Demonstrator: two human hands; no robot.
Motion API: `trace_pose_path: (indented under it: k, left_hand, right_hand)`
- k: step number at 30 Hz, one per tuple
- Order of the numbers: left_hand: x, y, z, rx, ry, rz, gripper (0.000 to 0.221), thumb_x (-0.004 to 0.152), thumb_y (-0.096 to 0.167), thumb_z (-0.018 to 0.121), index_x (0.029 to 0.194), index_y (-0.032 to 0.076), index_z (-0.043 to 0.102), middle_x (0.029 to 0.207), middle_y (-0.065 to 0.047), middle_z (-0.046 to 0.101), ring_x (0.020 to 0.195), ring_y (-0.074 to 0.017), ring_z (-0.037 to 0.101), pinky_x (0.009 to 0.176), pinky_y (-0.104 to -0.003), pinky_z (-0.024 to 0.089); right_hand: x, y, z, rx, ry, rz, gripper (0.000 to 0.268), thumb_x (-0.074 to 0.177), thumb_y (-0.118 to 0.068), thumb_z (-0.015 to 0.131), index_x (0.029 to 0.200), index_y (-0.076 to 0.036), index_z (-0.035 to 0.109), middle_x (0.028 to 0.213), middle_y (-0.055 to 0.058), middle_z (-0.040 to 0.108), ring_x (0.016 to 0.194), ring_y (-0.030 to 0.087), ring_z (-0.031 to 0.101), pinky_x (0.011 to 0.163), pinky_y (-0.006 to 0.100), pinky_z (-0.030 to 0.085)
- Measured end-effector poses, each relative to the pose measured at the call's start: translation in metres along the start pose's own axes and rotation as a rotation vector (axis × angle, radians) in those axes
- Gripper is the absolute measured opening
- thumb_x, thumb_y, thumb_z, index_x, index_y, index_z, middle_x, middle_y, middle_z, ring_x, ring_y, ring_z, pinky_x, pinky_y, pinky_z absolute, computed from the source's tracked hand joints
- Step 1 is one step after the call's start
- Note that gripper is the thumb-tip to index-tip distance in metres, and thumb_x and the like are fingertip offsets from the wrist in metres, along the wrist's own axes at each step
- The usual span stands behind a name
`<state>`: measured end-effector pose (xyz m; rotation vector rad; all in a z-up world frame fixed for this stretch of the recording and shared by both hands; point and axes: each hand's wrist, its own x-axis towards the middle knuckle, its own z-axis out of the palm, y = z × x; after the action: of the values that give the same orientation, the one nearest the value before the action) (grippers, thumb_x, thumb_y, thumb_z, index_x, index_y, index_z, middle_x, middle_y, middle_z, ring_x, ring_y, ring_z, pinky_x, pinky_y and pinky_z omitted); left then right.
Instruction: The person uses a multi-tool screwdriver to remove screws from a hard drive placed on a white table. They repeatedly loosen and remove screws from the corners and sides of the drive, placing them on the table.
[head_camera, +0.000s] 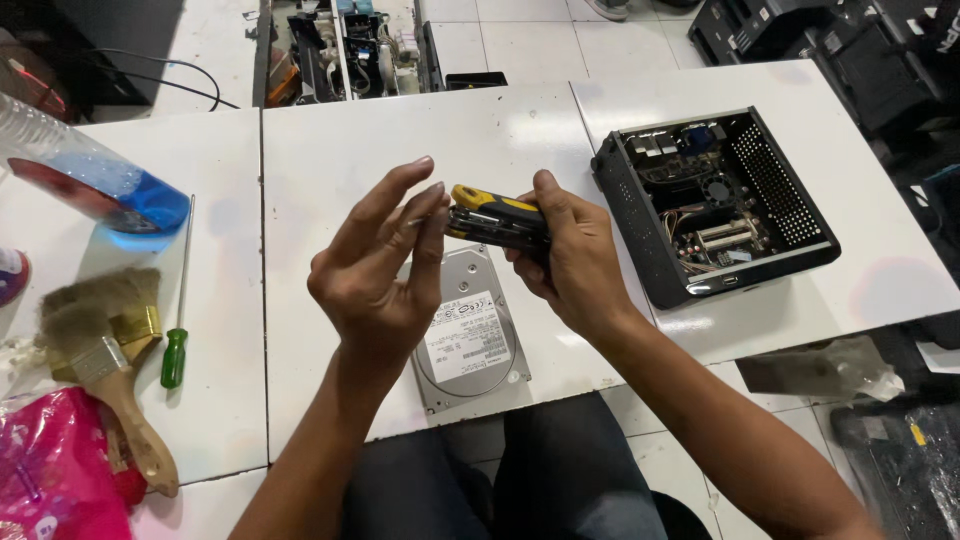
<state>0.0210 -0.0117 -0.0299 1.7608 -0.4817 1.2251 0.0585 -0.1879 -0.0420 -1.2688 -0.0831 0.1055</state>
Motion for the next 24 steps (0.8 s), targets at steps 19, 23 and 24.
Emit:
trace_pose_path:
  k: [19, 23, 24]
  left_hand:
    - [-0.017, 0.007, 0.007, -0.085, -0.081, -0.190, 0.037, 0.113, 0.016, 0.074, 0.148, 0.019, 0.062, 0.169, -0.021, 0.046, 0.143, -0.0384, 0.074, 0.125, -0.048, 0.067]
    - [-0.014, 0.008, 0.010, -0.753, -0.046, -0.755, 0.060, 0.097, 0.005, 0.074, 0.151, 0.002, 0.047, 0.159, -0.023, 0.050, 0.133, -0.0406, 0.071, 0.111, -0.045, 0.065]
    - [-0.019, 0.006, 0.012, -0.880, -0.065, -0.817, 0.038, 0.102, 0.007, 0.062, 0.135, -0.012, 0.065, 0.138, -0.027, 0.070, 0.126, -0.0390, 0.073, 0.107, -0.047, 0.065]
  right_hand:
    - [-0.016, -0.023, 0.018, 0.039, 0.001, 0.131, 0.046, 0.109, -0.043, 0.051, 0.107, 0.000, 0.066, 0.071, 0.014, 0.060, 0.045, 0.014, 0.048, 0.035, 0.024, 0.029]
    - [-0.020, -0.029, 0.024, 0.055, -0.028, 0.085, 0.048, 0.107, -0.045, 0.051, 0.109, 0.001, 0.065, 0.069, 0.016, 0.060, 0.041, 0.016, 0.046, 0.033, 0.026, 0.028]
    - [-0.022, -0.030, 0.026, 0.070, -0.065, 0.052, 0.049, 0.108, -0.043, 0.051, 0.113, 0.003, 0.067, 0.071, 0.019, 0.062, 0.041, 0.016, 0.045, 0.032, 0.026, 0.029]
